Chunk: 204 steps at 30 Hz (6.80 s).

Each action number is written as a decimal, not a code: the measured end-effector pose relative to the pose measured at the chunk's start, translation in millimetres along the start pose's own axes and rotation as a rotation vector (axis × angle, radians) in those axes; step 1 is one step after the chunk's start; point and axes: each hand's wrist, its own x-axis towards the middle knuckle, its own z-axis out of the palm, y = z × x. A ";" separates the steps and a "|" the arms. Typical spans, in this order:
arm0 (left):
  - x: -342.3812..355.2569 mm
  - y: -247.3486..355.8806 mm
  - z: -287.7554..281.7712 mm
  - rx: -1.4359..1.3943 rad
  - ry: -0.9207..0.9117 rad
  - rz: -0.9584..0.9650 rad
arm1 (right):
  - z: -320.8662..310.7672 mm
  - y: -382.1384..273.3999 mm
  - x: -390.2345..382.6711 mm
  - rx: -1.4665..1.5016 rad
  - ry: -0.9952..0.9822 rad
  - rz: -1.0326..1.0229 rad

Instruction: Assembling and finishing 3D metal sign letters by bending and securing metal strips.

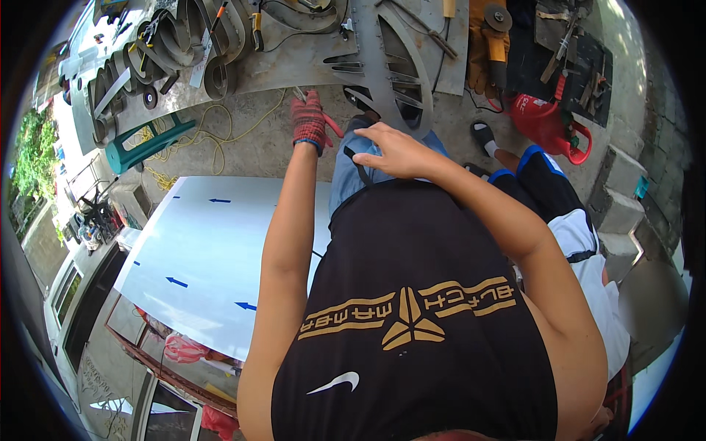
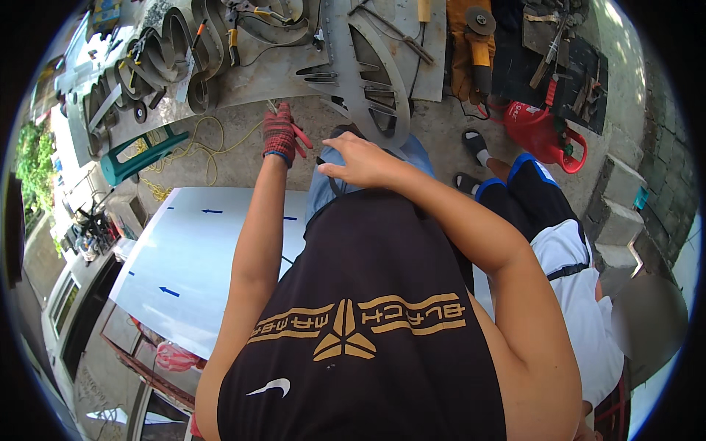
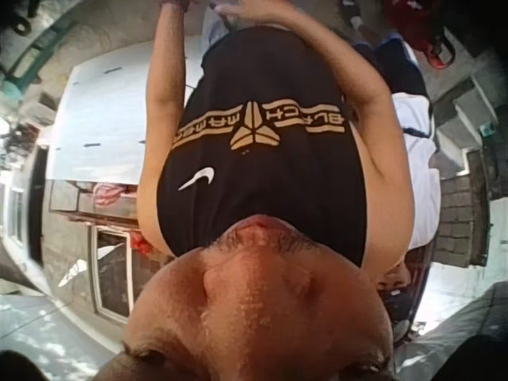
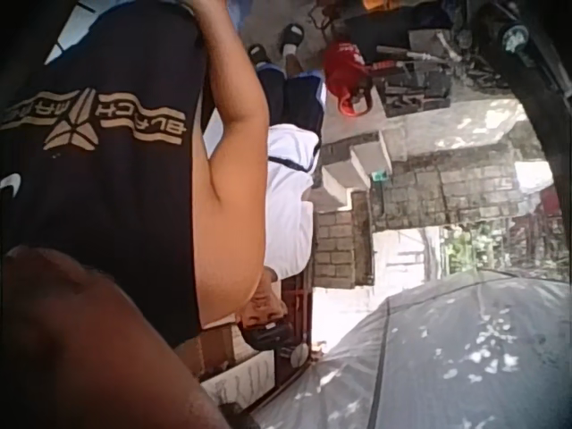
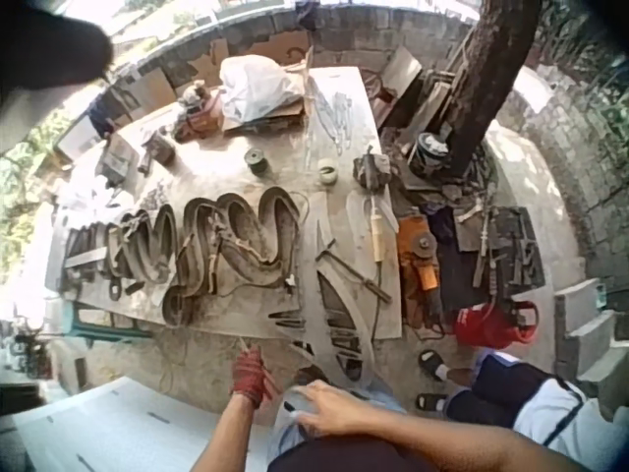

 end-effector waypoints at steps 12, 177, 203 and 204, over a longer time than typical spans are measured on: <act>144.5 34.0 11.0 0.552 0.576 0.601 | -44.0 10.9 -36.5 -0.065 0.274 0.208; 34.1 -21.4 74.8 -0.095 -0.148 0.048 | -277.2 110.8 168.3 -1.225 0.550 -0.133; 36.5 -25.6 73.4 -0.087 -0.141 0.107 | -87.9 78.9 148.1 -1.030 0.438 -0.452; 36.9 -25.4 73.7 -0.082 -0.147 0.125 | -87.2 79.5 148.3 -1.023 0.430 -0.448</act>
